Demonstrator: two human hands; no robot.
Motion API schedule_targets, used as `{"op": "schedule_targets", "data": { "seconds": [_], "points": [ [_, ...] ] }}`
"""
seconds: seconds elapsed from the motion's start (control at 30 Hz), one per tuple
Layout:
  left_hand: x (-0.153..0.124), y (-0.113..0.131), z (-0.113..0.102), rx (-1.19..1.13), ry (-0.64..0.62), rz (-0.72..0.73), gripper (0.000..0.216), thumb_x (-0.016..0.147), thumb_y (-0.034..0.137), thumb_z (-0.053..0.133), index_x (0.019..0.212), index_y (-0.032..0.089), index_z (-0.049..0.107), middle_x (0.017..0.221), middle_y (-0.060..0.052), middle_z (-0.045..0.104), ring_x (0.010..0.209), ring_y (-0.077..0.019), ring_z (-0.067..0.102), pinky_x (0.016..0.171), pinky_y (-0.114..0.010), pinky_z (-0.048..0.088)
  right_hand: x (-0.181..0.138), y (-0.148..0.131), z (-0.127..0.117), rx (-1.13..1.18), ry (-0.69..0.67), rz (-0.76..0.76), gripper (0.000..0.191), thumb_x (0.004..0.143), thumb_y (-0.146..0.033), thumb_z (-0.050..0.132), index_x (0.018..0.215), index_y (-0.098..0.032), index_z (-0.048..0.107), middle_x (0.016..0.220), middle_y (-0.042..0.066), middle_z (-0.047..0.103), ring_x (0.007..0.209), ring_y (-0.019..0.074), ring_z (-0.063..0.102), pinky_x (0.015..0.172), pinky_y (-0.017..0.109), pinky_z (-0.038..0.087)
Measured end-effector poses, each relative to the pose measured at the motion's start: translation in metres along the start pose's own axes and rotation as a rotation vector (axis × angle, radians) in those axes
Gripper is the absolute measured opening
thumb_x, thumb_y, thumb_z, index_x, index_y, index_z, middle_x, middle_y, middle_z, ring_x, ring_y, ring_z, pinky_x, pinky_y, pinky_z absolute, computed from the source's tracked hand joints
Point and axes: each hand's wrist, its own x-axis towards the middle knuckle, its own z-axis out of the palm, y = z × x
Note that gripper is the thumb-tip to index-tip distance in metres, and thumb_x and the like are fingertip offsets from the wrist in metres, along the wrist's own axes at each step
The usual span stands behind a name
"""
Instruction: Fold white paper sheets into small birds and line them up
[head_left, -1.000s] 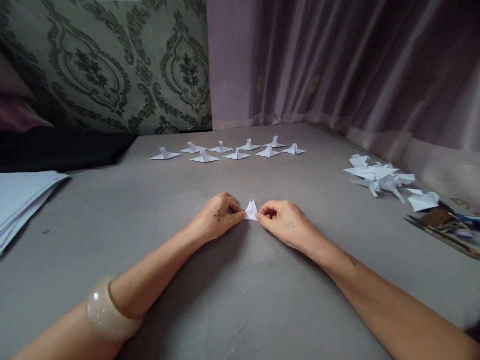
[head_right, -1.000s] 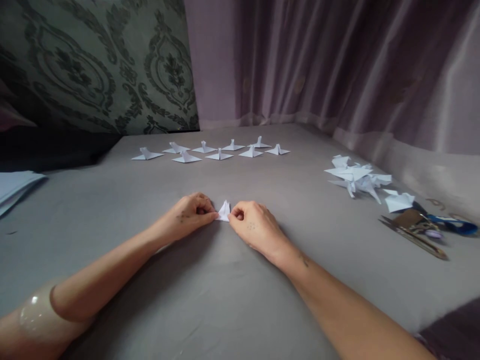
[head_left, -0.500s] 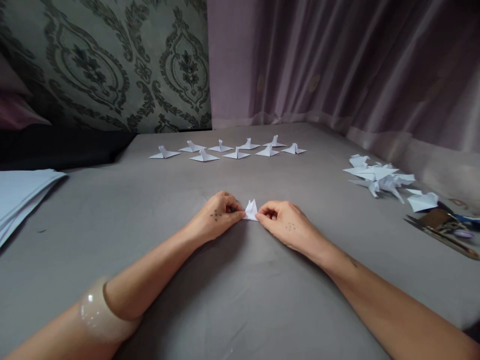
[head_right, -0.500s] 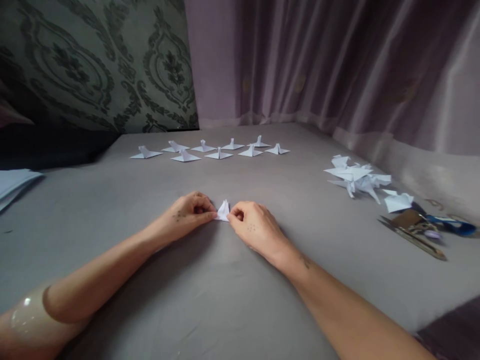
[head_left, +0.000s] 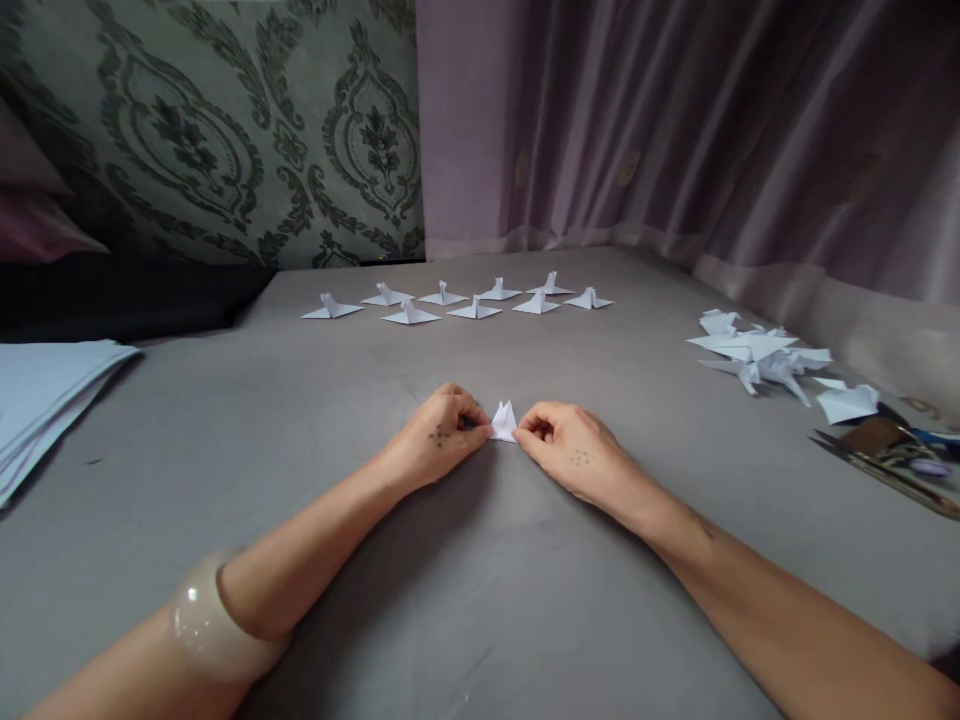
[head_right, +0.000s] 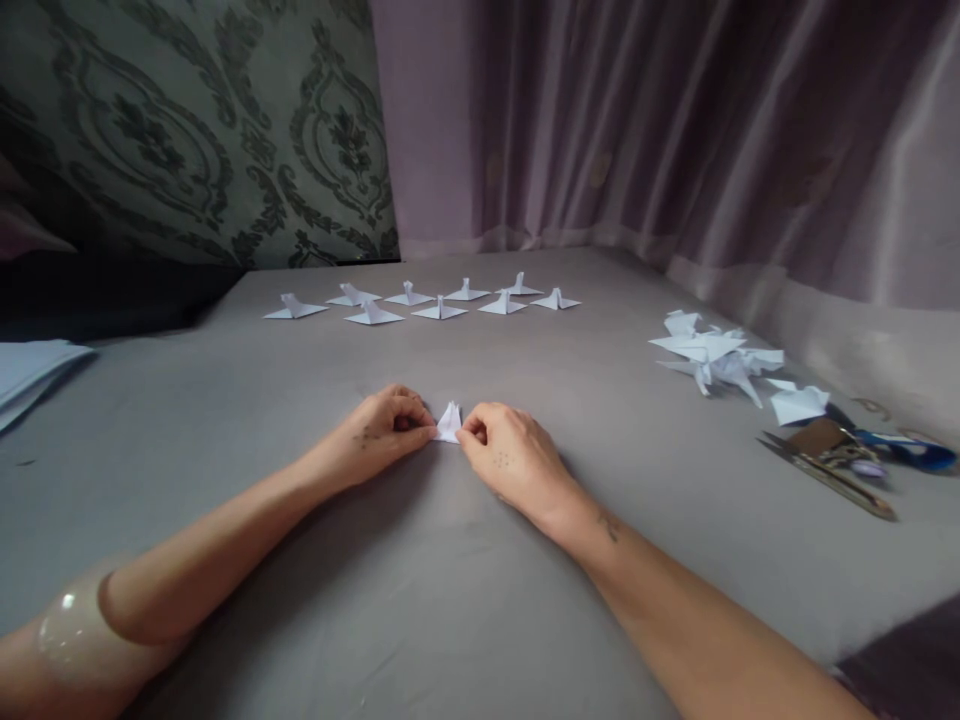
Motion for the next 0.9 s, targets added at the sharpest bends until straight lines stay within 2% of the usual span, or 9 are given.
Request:
{"op": "schedule_targets", "data": {
  "seconds": [0.1,0.2,0.3,0.37,0.5,0.63,0.73,0.9],
  "points": [
    [-0.004,-0.003,0.005,0.072,0.075,0.073,0.009,0.078,0.024,0.057,0.083,0.017,0.061,0.088,-0.003,0.054,0.072,-0.0127,0.05,0.067,-0.026,0.045,-0.001,-0.001,0.001,-0.033,0.006,-0.014,0.017,0.082,-0.028,0.051,0.071,-0.023,0.062,0.069,-0.002,0.064,0.061,0.0128,0.054,0.054,0.024,0.034],
    [-0.008,-0.002,0.009,0.179,0.131,0.223,0.008,0.084,0.019,0.051,0.091,0.018,0.056,0.093,-0.004,0.053,0.079,-0.014,0.05,0.072,-0.027,0.045,-0.002,0.0,0.003,-0.046,0.063,-0.075,0.009,0.082,-0.025,0.052,0.077,-0.021,0.059,0.079,0.0,0.064,0.066,0.0125,0.054,0.057,0.024,0.036],
    [-0.012,0.005,0.009,0.383,0.054,0.392,0.018,0.09,0.013,0.038,0.09,0.016,0.057,0.092,-0.006,0.055,0.081,-0.0164,0.048,0.077,-0.031,0.044,-0.004,0.001,0.005,-0.056,0.096,-0.149,0.005,0.084,-0.021,0.052,0.083,-0.021,0.058,0.086,0.001,0.062,0.069,0.0121,0.055,0.059,0.024,0.037],
    [-0.015,0.01,0.007,0.534,-0.014,0.445,0.023,0.09,0.01,0.034,0.089,0.014,0.057,0.087,-0.007,0.056,0.078,-0.0177,0.047,0.075,-0.033,0.044,-0.006,0.001,0.006,-0.091,0.083,-0.209,0.012,0.087,-0.019,0.048,0.088,-0.021,0.059,0.089,0.001,0.062,0.073,0.0125,0.057,0.062,0.024,0.038],
    [-0.025,0.018,0.006,0.722,-0.106,0.445,0.022,0.086,0.007,0.039,0.092,0.012,0.059,0.088,-0.009,0.056,0.077,-0.02,0.048,0.072,-0.033,0.045,-0.015,-0.003,0.006,-0.238,0.063,-0.28,0.026,0.091,-0.012,0.04,0.098,-0.024,0.062,0.096,0.002,0.063,0.081,0.0138,0.059,0.064,0.025,0.038],
    [-0.031,0.026,0.01,0.858,-0.163,0.435,0.023,0.078,0.006,0.043,0.093,0.01,0.061,0.089,-0.011,0.057,0.079,-0.0222,0.049,0.069,-0.035,0.046,-0.023,-0.008,0.005,-0.427,0.04,-0.323,0.029,0.09,-0.008,0.041,0.103,-0.025,0.061,0.097,0.002,0.062,0.08,0.0155,0.058,0.062,0.027,0.037],
    [-0.032,0.032,0.01,0.876,-0.177,0.413,0.027,0.076,0.008,0.045,0.098,0.009,0.061,0.089,-0.012,0.056,0.079,-0.0227,0.049,0.067,-0.035,0.046,-0.027,-0.014,0.003,-0.545,0.011,-0.364,0.03,0.088,-0.006,0.044,0.107,-0.023,0.059,0.095,0.004,0.061,0.082,0.018,0.057,0.065,0.03,0.039],
    [-0.03,0.035,0.007,0.871,-0.215,0.42,0.028,0.073,0.008,0.047,0.097,0.009,0.062,0.087,-0.013,0.057,0.079,-0.0239,0.05,0.066,-0.034,0.046,-0.031,-0.021,0.0,-0.63,-0.011,-0.395,0.033,0.083,-0.001,0.043,0.104,-0.02,0.06,0.092,0.006,0.06,0.078,0.0191,0.056,0.065,0.033,0.04]
  ]
}}
